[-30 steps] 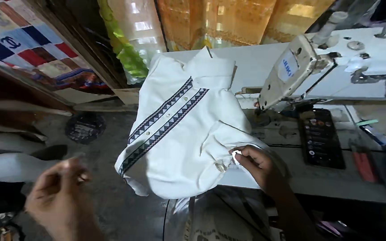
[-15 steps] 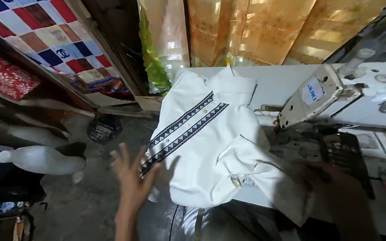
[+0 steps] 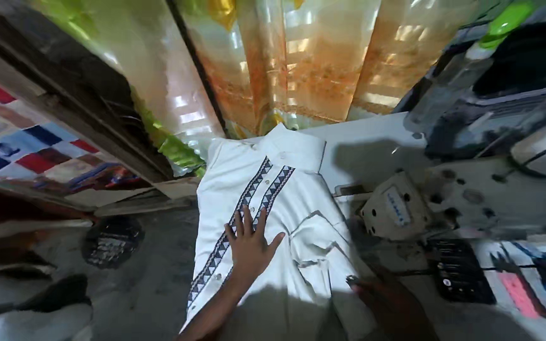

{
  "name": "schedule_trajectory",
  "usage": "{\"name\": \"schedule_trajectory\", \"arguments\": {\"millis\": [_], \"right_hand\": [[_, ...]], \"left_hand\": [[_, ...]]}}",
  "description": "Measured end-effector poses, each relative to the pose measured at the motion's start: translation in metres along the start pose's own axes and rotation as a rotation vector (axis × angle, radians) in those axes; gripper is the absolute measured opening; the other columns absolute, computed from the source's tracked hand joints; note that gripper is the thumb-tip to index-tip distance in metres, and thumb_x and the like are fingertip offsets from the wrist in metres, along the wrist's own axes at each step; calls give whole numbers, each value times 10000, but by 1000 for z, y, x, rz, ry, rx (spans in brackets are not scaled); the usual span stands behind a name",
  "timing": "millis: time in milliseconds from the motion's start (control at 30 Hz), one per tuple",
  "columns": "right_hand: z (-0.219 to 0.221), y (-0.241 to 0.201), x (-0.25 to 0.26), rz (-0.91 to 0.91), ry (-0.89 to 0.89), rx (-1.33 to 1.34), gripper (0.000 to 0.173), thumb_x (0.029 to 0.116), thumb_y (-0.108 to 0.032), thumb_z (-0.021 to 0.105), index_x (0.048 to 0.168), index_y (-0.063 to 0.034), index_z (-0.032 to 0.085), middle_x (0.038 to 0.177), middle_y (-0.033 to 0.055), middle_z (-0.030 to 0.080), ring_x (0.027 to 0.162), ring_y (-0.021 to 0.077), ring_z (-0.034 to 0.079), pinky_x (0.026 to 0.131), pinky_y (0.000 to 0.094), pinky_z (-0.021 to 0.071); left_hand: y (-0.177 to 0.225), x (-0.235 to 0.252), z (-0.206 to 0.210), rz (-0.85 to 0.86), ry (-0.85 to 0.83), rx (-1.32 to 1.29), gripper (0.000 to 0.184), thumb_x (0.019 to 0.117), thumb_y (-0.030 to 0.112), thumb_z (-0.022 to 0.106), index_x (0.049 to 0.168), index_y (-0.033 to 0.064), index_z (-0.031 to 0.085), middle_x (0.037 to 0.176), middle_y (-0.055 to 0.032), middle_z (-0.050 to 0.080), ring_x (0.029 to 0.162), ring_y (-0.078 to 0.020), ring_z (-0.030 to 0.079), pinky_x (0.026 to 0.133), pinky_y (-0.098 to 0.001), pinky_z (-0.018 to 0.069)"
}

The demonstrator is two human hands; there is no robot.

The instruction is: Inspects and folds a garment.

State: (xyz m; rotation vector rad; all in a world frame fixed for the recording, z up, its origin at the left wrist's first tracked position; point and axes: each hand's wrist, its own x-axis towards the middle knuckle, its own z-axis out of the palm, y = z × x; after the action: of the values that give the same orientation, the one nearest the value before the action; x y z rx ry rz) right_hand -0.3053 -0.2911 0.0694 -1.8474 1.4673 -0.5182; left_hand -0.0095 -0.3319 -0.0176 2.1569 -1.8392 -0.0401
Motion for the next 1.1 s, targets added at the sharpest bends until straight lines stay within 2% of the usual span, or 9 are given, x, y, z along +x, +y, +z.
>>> {"name": "schedule_trajectory", "arguments": {"millis": [200, 267, 367, 433, 500, 633, 800, 900, 1100], "right_hand": [[28, -53, 48, -243, 419, -226, 239, 961, -175, 640, 965, 30, 764, 1163, 219, 718, 1015, 410, 710, 863, 512, 589], [24, -68, 59, -229, 290, -252, 254, 977, -192, 636, 995, 25, 768, 1151, 201, 726, 1029, 425, 696, 875, 549, 569], [17, -73, 72, -60, -151, -225, 316, 1040, -217, 573, 1123, 50, 720, 1221, 231, 689, 1223, 432, 606, 1074, 577, 433], [21, -61, 72, 23, -314, -244, 335, 1052, -217, 549, 1146, 75, 685, 1217, 261, 665, 1237, 436, 582, 1093, 567, 413], [29, -57, 63, 115, -357, -263, 393, 1070, -229, 521, 1282, 87, 622, 1328, 289, 606, 1320, 451, 522, 1145, 566, 365], [40, -66, 42, 215, -305, -278, 490, 1094, -253, 462, 1460, 71, 482, 1553, 259, 439, 1514, 434, 286, 1242, 588, 164], [53, -120, 17, 263, -437, -97, 421, 1113, -293, 421, 1221, 66, 612, 1137, 276, 645, 1107, 412, 626, 986, 560, 472], [77, -105, -3, 234, -615, 22, 408, 1114, -287, 426, 1231, 70, 587, 1068, 273, 641, 1023, 403, 639, 936, 555, 489], [40, -46, 0, 234, -432, -152, 403, 1104, -214, 430, 1273, 111, 600, 1294, 315, 603, 1277, 437, 551, 1146, 536, 370]], "left_hand": [[61, 39, 9, -210, 23, -67, 770, 951, 660, 475, 1536, 160, 497, 1587, -330, 333, 1459, -600, 261, 1101, -817, 139], [73, 54, 1, -206, -70, -138, 758, 939, 611, 510, 1547, 159, 481, 1608, -324, 295, 1480, -585, 223, 1111, -810, 101], [68, 94, -53, -196, -577, -461, 645, 1044, 463, 515, 1607, 187, 362, 1703, -193, 128, 1573, -416, 56, 1206, -694, 15], [41, 110, -77, -134, -665, -667, 497, 1070, 289, 537, 1517, 78, 483, 1571, -189, 437, 1449, -342, 425, 1189, -558, 335], [0, 97, -90, -75, -604, -660, 451, 1058, 217, 558, 1460, 16, 529, 1417, -225, 580, 1305, -341, 575, 1120, -506, 444], [-73, 0, -104, 16, -387, -272, 558, 980, 395, 636, 1424, 59, 600, 1553, -255, 441, 1467, -462, 365, 1190, -604, 297], [-112, -79, -98, 107, -540, -231, 855, 924, 548, 666, 1594, 103, 375, 1649, -334, 154, 1525, -541, 127, 1217, -661, 159], [-107, -85, -80, 115, -504, -158, 861, 965, 645, 521, 1621, 125, 317, 1656, -335, 114, 1531, -539, 93, 1209, -693, 99], [-40, -106, -70, -3, -488, -157, 870, 993, 634, 462, 1629, 75, 263, 1647, -364, 74, 1528, -553, 65, 1214, -687, 77]]}}
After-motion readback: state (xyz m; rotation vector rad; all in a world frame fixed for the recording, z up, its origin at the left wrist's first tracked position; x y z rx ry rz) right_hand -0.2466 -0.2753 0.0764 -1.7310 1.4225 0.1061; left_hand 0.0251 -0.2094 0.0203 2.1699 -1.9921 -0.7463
